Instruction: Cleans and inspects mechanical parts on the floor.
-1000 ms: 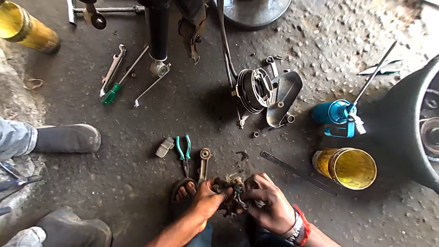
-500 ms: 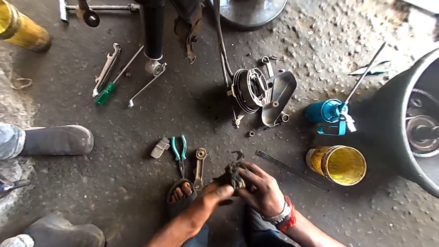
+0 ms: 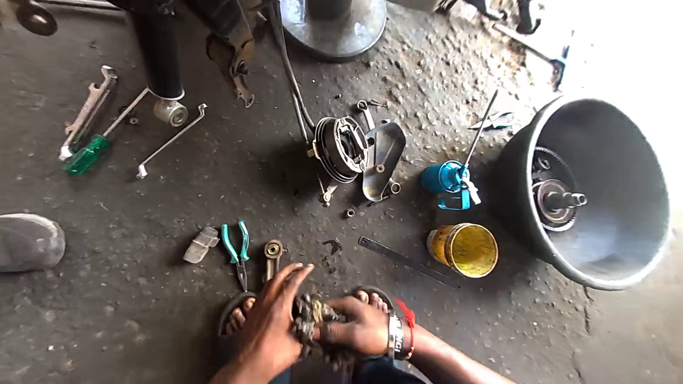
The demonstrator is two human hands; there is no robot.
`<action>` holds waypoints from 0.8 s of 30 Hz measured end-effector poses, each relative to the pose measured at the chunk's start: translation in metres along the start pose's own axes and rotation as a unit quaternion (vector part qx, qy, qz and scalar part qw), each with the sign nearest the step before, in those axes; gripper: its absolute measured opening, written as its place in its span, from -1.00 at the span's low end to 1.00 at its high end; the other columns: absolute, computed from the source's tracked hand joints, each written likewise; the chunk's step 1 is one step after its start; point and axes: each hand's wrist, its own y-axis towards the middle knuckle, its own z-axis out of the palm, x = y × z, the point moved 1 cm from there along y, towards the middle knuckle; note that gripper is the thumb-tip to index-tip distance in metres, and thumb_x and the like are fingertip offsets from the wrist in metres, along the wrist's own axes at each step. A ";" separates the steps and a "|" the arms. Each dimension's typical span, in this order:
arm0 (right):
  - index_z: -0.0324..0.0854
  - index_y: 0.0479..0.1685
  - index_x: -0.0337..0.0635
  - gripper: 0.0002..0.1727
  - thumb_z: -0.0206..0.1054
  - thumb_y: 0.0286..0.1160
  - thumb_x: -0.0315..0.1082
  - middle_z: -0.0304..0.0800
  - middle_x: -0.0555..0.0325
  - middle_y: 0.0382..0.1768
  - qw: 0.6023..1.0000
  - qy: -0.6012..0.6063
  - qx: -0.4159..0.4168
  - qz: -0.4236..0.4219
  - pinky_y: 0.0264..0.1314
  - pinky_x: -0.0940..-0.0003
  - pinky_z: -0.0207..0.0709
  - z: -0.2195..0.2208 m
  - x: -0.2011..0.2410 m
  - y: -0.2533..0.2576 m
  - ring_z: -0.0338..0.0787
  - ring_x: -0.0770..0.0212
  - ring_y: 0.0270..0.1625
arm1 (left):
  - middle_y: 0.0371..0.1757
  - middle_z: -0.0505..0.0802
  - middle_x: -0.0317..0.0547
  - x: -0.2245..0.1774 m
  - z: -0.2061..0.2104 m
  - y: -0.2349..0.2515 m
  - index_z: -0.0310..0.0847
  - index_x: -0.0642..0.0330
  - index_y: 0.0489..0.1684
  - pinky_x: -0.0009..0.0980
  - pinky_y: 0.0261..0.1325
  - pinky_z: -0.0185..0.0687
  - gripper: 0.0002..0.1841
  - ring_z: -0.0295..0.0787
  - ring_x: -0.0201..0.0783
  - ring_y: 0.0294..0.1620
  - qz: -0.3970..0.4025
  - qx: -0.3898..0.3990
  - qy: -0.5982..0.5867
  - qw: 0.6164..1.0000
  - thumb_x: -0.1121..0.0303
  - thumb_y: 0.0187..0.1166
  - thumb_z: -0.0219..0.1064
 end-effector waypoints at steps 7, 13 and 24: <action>0.82 -0.15 -0.07 -0.74 0.50 0.29 -0.14 0.87 0.24 -0.29 0.889 -0.313 -0.304 -0.141 -0.10 0.19 0.77 -0.029 0.019 -0.006 0.85 0.32 -0.23 | 0.25 0.83 0.05 0.041 -0.048 0.011 0.68 0.26 0.31 -0.05 0.10 0.76 -0.61 0.84 -0.10 0.08 -0.113 -0.252 0.002 0.961 0.32 0.56 0.29; 0.63 0.08 -0.07 -0.50 0.33 0.39 0.13 0.78 0.20 -0.45 0.836 -0.360 -0.415 0.015 -0.30 -0.01 0.70 -0.067 -0.022 -0.036 0.83 0.16 -0.37 | 0.24 0.84 -0.03 0.059 -0.050 0.013 0.58 0.11 0.51 0.10 0.27 0.71 -0.44 0.82 -0.03 0.21 -0.205 -0.048 0.029 0.977 0.01 0.60 0.34; 0.56 0.46 -0.24 -0.18 0.42 0.19 0.12 0.51 -0.33 0.53 0.709 -0.537 -0.457 0.021 0.49 -0.29 0.43 -0.062 -0.045 -0.010 0.59 -0.35 0.50 | 0.02 0.85 0.12 0.061 -0.006 0.045 0.68 0.25 0.16 0.08 0.12 0.72 -0.34 0.85 0.08 0.04 -0.299 0.072 0.206 0.929 -0.25 0.49 0.40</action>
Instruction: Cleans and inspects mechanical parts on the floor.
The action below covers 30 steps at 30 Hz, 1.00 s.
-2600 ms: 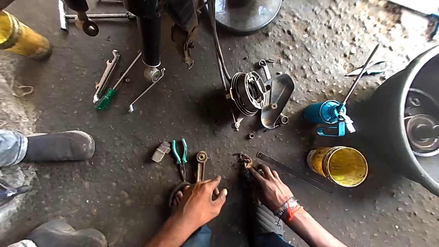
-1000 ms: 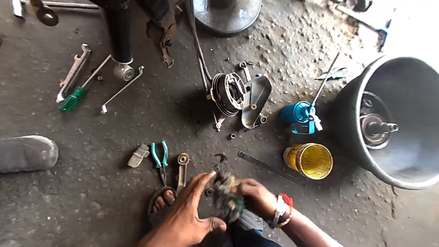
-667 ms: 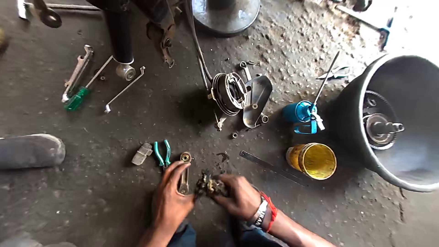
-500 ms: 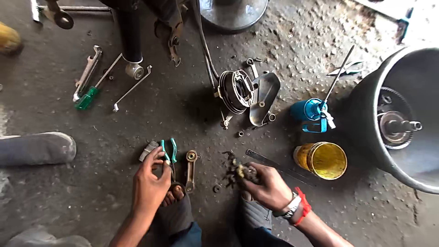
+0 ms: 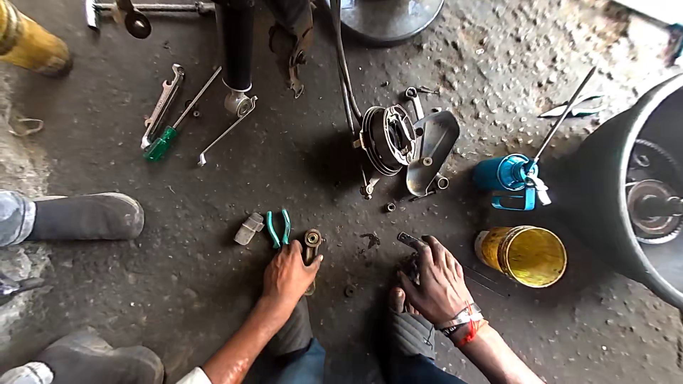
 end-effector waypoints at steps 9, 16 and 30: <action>0.65 0.36 -0.06 -0.41 0.35 0.35 0.03 0.69 0.02 0.38 0.984 0.152 -0.010 -0.093 0.43 -0.15 0.55 -0.005 0.022 -0.002 0.67 -0.05 0.44 | -0.18 0.86 -0.07 0.025 -0.011 -0.013 0.73 0.26 0.03 -0.09 0.06 0.74 -0.53 0.83 -0.17 -0.12 0.147 0.091 -0.246 0.954 0.01 0.68 0.11; 0.74 0.29 -0.02 -0.61 0.26 0.58 -0.14 0.87 0.01 0.10 0.960 0.116 0.116 -0.225 0.17 -0.04 0.73 0.045 0.029 -0.017 0.86 -0.06 0.14 | -0.32 0.83 -0.21 0.008 -0.013 -0.054 0.44 0.16 0.11 -0.48 -0.57 0.69 -0.40 0.72 -0.37 -0.61 0.180 0.219 -0.641 0.713 -0.29 0.66 0.11; 0.75 -0.11 -0.08 -0.80 0.20 0.55 -0.45 0.82 0.02 -0.02 0.937 0.024 0.033 -0.346 -0.08 0.11 0.74 0.084 0.051 -0.027 0.84 -0.01 -0.02 | -0.38 0.78 -0.26 0.011 -0.009 -0.072 0.49 0.20 0.25 -0.48 -0.60 0.68 -0.43 0.72 -0.36 -0.58 0.177 0.226 -0.563 0.775 -0.14 0.74 -0.09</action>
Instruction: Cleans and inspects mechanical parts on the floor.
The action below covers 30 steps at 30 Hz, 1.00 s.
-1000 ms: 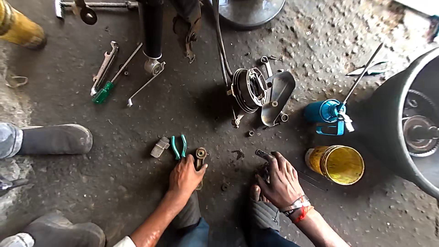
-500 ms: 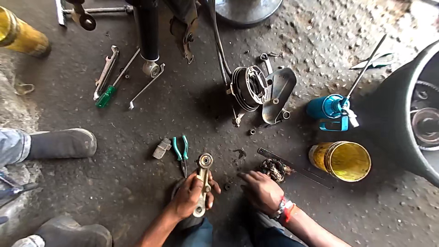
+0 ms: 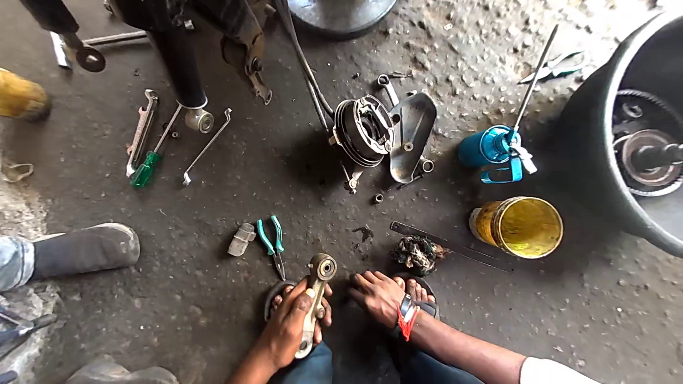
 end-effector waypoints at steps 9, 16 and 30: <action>0.71 0.04 -0.06 -0.76 0.18 0.56 -0.46 0.85 0.07 -0.12 0.997 -0.071 -0.041 -0.013 -0.01 0.16 0.74 0.007 0.001 -0.002 0.85 0.04 -0.06 | -0.38 0.79 -0.29 -0.008 0.013 0.002 -0.13 0.25 0.81 -0.40 -0.59 0.71 -0.29 0.68 -0.36 -0.62 0.016 -0.065 0.201 0.977 -0.02 0.83 -0.02; 0.69 0.16 -0.05 -0.69 0.26 0.47 -0.37 0.85 0.03 -0.01 0.997 -0.025 -0.033 0.065 -0.05 0.12 0.81 0.004 -0.007 -0.019 0.89 0.00 0.03 | -0.32 0.84 -0.40 0.002 0.004 0.003 -0.12 0.11 0.83 -0.30 -0.49 0.79 -0.26 0.73 -0.39 -0.55 0.022 -0.145 0.349 0.926 -0.09 0.80 0.04; 0.75 0.23 -0.07 -0.51 0.39 0.24 -0.17 0.86 0.08 -0.04 0.968 0.084 -0.126 0.198 -0.06 0.10 0.79 -0.060 -0.041 -0.003 0.88 0.09 -0.09 | -0.33 0.80 -0.26 -0.016 0.010 0.008 -0.13 0.15 0.79 -0.44 -0.63 0.60 -0.34 0.60 -0.38 -0.66 -0.009 -0.083 0.152 0.985 0.15 0.82 0.10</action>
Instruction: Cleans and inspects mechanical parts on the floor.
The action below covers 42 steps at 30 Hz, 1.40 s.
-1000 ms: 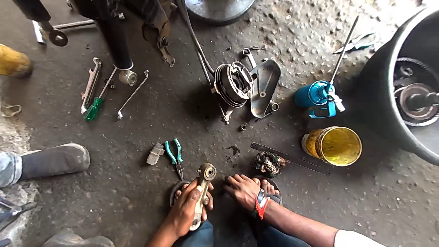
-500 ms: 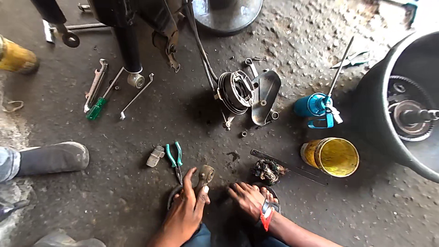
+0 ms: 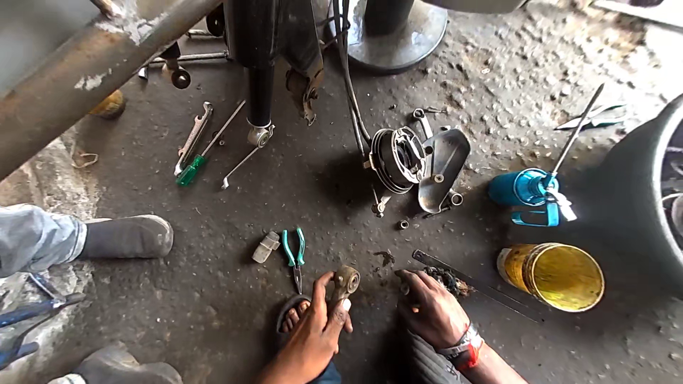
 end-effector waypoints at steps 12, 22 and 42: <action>0.67 0.34 -0.04 -0.43 0.48 0.21 -0.16 0.88 0.30 -0.05 0.961 0.191 0.049 0.194 -0.08 0.31 0.87 -0.011 -0.009 -0.003 0.90 0.40 -0.17 | -0.31 0.70 -0.06 -0.009 -0.002 0.000 -0.06 0.01 0.75 -0.49 -0.62 0.63 -0.47 0.64 -0.29 -0.61 -0.057 0.012 -0.360 0.931 0.20 0.86 0.02; 0.68 0.35 -0.07 -0.46 0.54 0.27 -0.26 0.87 0.22 0.05 0.918 0.349 0.054 0.178 0.03 0.34 0.88 -0.019 0.000 0.004 0.92 0.31 -0.06 | -0.32 0.76 -0.16 -0.008 0.004 0.002 -0.07 0.13 0.66 -0.47 -0.69 0.64 -0.48 0.65 -0.32 -0.65 0.035 -0.025 -0.204 0.978 0.22 0.83 0.07; 0.64 0.42 -0.23 -0.45 0.59 0.41 -0.29 0.92 0.13 0.03 0.947 0.312 -0.055 -0.062 0.12 0.31 0.88 -0.057 0.064 0.025 0.93 0.29 0.03 | -0.26 0.79 -0.27 -0.024 0.022 -0.007 -0.28 0.12 0.86 -0.49 -0.66 0.62 -0.31 0.60 -0.44 -0.66 0.026 0.087 -0.060 0.994 0.16 0.87 0.04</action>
